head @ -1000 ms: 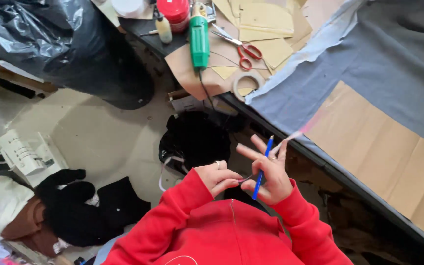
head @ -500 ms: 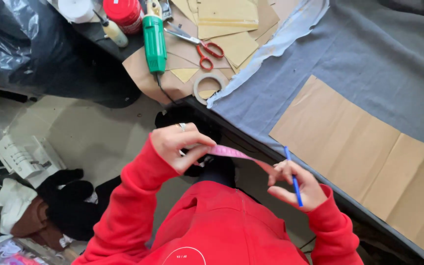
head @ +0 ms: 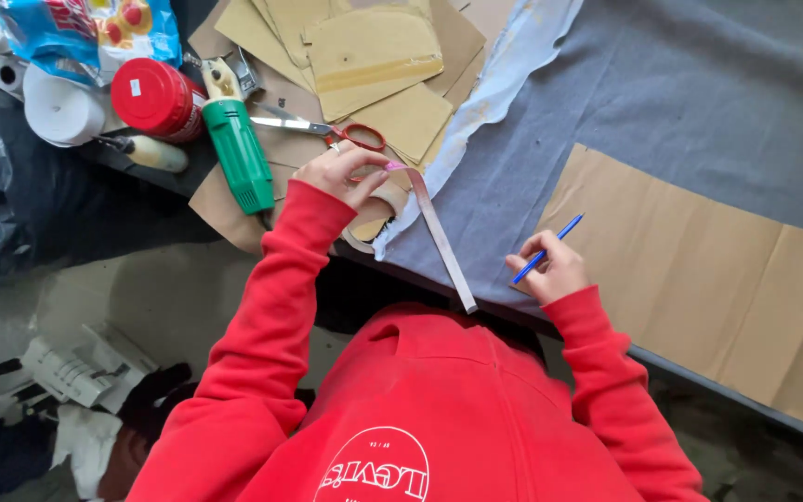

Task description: The person measures and marks a piece of cardboard with a ruler and pencil. They then use an electric rotary cutter to cut a large piece of grey fabric on a table. The person folds the cut fabric and handles a roll of tape.

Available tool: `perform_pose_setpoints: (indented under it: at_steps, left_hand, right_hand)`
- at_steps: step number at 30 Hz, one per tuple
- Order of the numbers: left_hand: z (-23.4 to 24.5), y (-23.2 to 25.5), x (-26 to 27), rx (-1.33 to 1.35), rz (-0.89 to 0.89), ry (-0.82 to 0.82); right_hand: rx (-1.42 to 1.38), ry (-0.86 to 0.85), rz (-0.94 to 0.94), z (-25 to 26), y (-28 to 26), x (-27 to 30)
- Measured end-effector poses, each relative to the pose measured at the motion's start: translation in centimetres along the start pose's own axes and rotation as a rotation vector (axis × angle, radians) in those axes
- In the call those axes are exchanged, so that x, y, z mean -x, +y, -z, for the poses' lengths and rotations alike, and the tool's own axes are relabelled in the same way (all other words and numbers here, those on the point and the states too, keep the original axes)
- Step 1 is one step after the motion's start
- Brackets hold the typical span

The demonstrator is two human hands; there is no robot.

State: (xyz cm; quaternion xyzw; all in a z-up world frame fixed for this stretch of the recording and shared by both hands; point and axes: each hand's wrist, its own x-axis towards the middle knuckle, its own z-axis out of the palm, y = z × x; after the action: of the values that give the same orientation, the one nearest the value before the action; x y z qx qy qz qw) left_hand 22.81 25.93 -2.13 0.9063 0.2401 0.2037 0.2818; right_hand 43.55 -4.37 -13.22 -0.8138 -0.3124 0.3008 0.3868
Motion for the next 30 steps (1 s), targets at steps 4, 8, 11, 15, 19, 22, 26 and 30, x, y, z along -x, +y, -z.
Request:
perform_pose_setpoints:
  at_steps: [4,8,11,15,19,22,26,30]
  left_hand:
    - [-0.7,-0.9,-0.2,0.075,0.107,-0.064]
    - [-0.8,-1.3,-1.3,0.077,-0.011,-0.022]
    - [0.1,-0.4,-1.8,0.056,0.026,-0.031]
    - [1.4,1.2,-3.2,0.083,0.053,0.038]
    - [1.2,-2.0,-5.9,-0.108,0.191,0.079]
    - [-0.5,-5.4,-7.2,-0.300,0.248,0.032]
    - [-3.1,-7.7,-8.4,-0.375,0.355,-0.087]
    - [-5.3,-9.1,-7.4,-0.445,0.403,-0.128]
  right_hand:
    - [0.097,-0.069,0.097,-3.3,-2.6,1.9]
    - [0.220,-0.117,0.264,-5.9,-3.2,1.5]
    - [0.262,-0.150,0.277,-6.9,-1.1,1.6]
    - [0.173,-0.078,0.243,-4.5,-1.6,1.4]
    - [-0.173,0.109,0.148,0.1,-3.2,-2.3]
    - [-0.254,0.172,0.009,1.3,-1.8,-5.1]
    - [-0.182,0.203,0.049,1.3,-1.3,-7.4]
    - [0.020,0.302,0.253,1.9,-1.5,-7.2]
